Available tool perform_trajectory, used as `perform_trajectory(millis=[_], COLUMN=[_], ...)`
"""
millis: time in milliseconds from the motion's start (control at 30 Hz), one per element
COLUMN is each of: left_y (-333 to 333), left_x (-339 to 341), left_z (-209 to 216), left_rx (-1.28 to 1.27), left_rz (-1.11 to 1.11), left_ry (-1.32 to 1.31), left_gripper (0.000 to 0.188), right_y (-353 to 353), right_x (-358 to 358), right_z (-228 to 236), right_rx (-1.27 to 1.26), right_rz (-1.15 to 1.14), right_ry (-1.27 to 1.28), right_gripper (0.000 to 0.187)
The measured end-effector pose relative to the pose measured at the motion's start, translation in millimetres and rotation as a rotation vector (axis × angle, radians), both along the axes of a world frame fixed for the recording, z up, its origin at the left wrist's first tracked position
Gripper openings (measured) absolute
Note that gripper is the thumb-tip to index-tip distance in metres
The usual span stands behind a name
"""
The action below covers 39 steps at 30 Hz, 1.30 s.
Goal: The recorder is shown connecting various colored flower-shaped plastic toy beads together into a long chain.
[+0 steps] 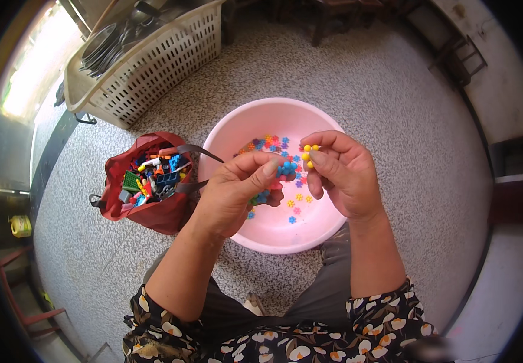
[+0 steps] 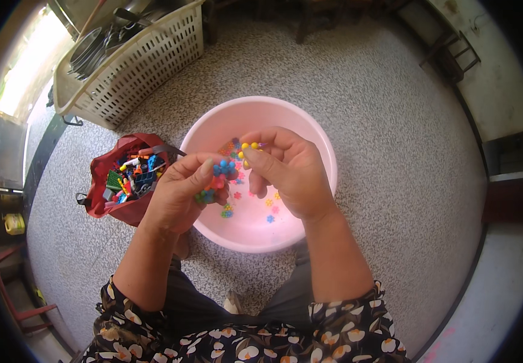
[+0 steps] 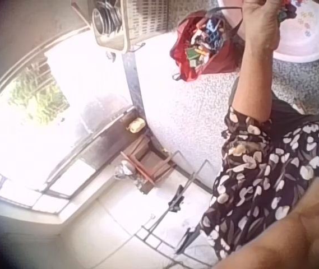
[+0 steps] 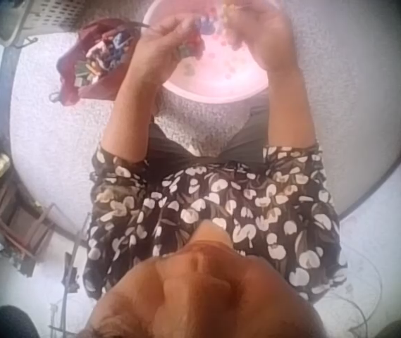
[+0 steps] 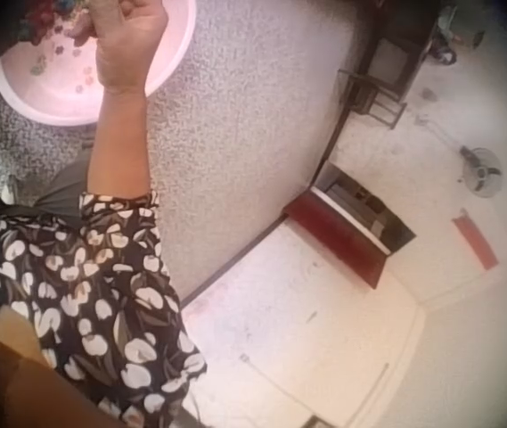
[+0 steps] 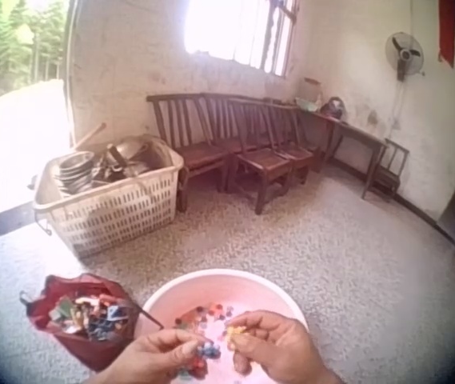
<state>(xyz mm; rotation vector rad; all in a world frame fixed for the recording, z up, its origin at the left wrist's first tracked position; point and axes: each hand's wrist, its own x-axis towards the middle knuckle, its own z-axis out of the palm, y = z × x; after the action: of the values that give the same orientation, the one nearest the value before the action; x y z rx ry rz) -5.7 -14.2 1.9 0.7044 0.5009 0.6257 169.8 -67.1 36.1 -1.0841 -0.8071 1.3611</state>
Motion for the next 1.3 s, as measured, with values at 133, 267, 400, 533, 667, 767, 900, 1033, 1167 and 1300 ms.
perform_trajectory(millis=[133, 267, 400, 533, 667, 767, 900, 1033, 1167, 1300], left_y=[-1.7, -1.8, -2.1, -2.3, -2.1, -1.4, -1.5, 0.1, 0.2, 1.1], left_x=[2.3, 2.6, 1.1, 3.0, 3.2, 2.3, 2.3, 1.4, 2.2, 1.2], left_z=[1.2, -1.5, -2.4, 0.9, 2.9, 1.4, 0.3, -1.6, -1.3, -4.0], left_rx=[-0.018, 0.010, 0.071, 0.077, 0.082, 0.091, 0.113, 0.147, 0.137, 0.130], left_rz=[-0.008, -0.064, -0.110, -0.114, -0.108, -0.101, -0.083, -0.077, -0.069, -0.056], left_ry=[0.009, -0.001, 0.029, 0.041, 0.090, 0.138, 0.184, 0.217, 0.207, 0.191], left_gripper=[0.024, 0.027, 0.028, 0.027, 0.028, 0.028, 0.027, 0.027, 0.027, 0.027], right_y=[-3.0, -5.2, -7.7, -9.2, -11.3, -12.8, -12.4, -9.2, -9.4, -8.6], right_x=[-1.7, -1.2, -1.3, -0.7, 1.0, 1.4, 4.2, 2.0, -1.9, -2.7], right_z=[4.4, 4.3, 5.4, 5.5, 1.7, 1.5, 1.6, 0.4, 0.9, -0.2], right_rx=[-0.020, -0.001, 0.051, 0.075, 0.043, 0.053, 0.041, 0.038, 0.024, 0.039], right_rz=[-0.009, 0.017, 0.022, -0.003, 0.043, 0.058, 0.100, 0.110, 0.109, 0.124], right_ry=[0.048, -0.134, -0.213, -0.237, -0.322, -0.382, -0.419, -0.432, -0.433, -0.450], right_gripper=[0.020, 0.021, 0.022, 0.024, 0.023, 0.024, 0.026, 0.026, 0.026, 0.028])
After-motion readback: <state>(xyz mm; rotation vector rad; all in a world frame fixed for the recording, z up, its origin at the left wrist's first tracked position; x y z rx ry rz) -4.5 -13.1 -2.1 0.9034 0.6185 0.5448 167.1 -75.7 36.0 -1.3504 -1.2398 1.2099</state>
